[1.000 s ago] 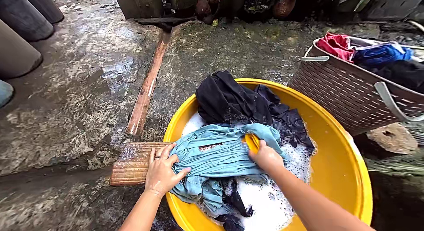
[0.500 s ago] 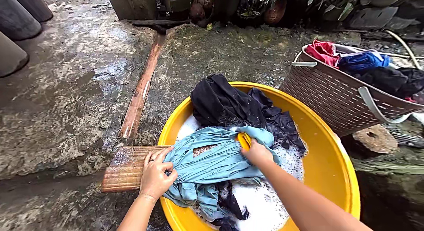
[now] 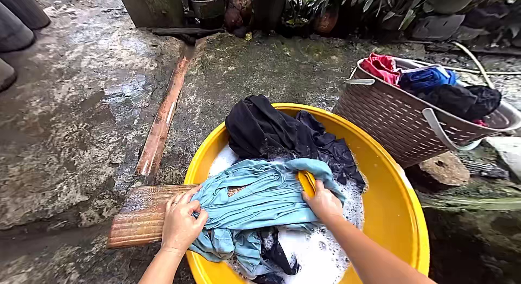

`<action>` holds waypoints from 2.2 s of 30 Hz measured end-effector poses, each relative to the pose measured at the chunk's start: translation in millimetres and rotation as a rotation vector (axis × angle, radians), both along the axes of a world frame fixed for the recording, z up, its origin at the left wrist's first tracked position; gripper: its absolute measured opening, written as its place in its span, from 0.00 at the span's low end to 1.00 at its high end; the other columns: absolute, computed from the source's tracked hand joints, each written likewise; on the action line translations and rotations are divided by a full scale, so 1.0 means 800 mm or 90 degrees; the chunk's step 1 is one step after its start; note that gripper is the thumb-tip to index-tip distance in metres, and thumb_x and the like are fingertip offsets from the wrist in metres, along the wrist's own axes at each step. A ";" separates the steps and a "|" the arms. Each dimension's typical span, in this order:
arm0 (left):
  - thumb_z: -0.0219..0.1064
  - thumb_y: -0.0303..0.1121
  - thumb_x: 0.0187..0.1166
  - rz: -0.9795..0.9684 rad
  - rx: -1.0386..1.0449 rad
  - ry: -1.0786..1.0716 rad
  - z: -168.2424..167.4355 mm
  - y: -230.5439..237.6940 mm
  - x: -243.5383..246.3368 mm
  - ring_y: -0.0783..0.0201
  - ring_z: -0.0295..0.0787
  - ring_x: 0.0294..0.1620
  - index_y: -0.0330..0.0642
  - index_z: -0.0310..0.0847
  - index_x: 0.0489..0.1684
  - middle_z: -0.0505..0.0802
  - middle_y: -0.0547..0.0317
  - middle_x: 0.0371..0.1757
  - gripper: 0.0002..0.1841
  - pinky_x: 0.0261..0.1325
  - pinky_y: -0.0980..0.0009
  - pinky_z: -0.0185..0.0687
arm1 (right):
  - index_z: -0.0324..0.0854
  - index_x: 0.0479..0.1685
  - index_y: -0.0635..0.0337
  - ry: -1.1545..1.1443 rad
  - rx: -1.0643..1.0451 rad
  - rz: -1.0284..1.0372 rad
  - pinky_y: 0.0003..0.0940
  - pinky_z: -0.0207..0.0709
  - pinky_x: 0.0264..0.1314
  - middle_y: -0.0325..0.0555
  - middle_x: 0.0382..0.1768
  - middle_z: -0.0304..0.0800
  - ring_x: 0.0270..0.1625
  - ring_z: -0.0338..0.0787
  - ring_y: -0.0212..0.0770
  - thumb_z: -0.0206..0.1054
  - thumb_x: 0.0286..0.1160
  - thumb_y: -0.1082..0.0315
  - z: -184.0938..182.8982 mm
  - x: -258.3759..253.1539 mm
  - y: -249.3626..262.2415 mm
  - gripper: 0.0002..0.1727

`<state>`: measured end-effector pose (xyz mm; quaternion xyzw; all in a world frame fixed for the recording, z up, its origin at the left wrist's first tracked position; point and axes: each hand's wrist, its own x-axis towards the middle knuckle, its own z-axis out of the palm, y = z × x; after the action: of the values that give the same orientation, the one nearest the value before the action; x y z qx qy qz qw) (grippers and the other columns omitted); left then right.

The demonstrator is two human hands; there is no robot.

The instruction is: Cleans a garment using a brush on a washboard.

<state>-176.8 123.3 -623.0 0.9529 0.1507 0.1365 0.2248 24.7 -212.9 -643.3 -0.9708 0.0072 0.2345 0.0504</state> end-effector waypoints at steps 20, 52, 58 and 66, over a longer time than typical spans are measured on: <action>0.63 0.27 0.78 0.278 -0.336 -0.129 0.103 0.028 0.045 0.73 0.62 0.17 0.51 0.58 0.11 0.67 0.70 0.14 0.22 0.25 0.72 0.60 | 0.62 0.86 0.70 -0.200 0.152 -0.202 0.67 0.74 0.74 0.74 0.73 0.80 0.72 0.84 0.70 0.69 0.80 0.47 -0.007 -0.054 -0.089 0.43; 0.53 0.37 0.93 0.147 -0.696 -0.272 0.110 -0.012 0.143 0.70 0.89 0.37 0.42 0.81 0.41 0.89 0.63 0.34 0.13 0.49 0.65 0.88 | 0.80 0.59 0.67 -0.243 0.737 -0.298 0.40 0.88 0.49 0.44 0.41 0.89 0.41 0.90 0.36 0.63 0.86 0.56 0.103 0.063 0.010 0.20; 0.47 0.40 0.93 0.040 -0.708 -0.392 0.162 -0.027 0.125 0.75 0.74 0.22 0.56 0.72 0.27 0.76 0.75 0.21 0.17 0.30 0.75 0.76 | 0.77 0.59 0.41 -0.304 1.001 -0.130 0.26 0.88 0.54 0.22 0.42 0.91 0.46 0.91 0.22 0.60 0.77 0.52 0.163 0.053 -0.023 0.16; 0.72 0.57 0.75 -0.156 0.026 0.545 0.075 -0.070 0.111 0.35 0.87 0.62 0.60 0.65 0.89 0.86 0.37 0.68 0.40 0.62 0.36 0.79 | 0.84 0.54 0.71 0.049 0.448 -0.340 0.50 0.87 0.43 0.58 0.39 0.90 0.37 0.91 0.48 0.71 0.81 0.59 -0.012 -0.041 -0.052 0.19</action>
<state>-88.2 67.0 -563.0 0.9387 0.1136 -0.2949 0.1378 -7.7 -254.8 -652.5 -0.8491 0.1792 0.2374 0.4366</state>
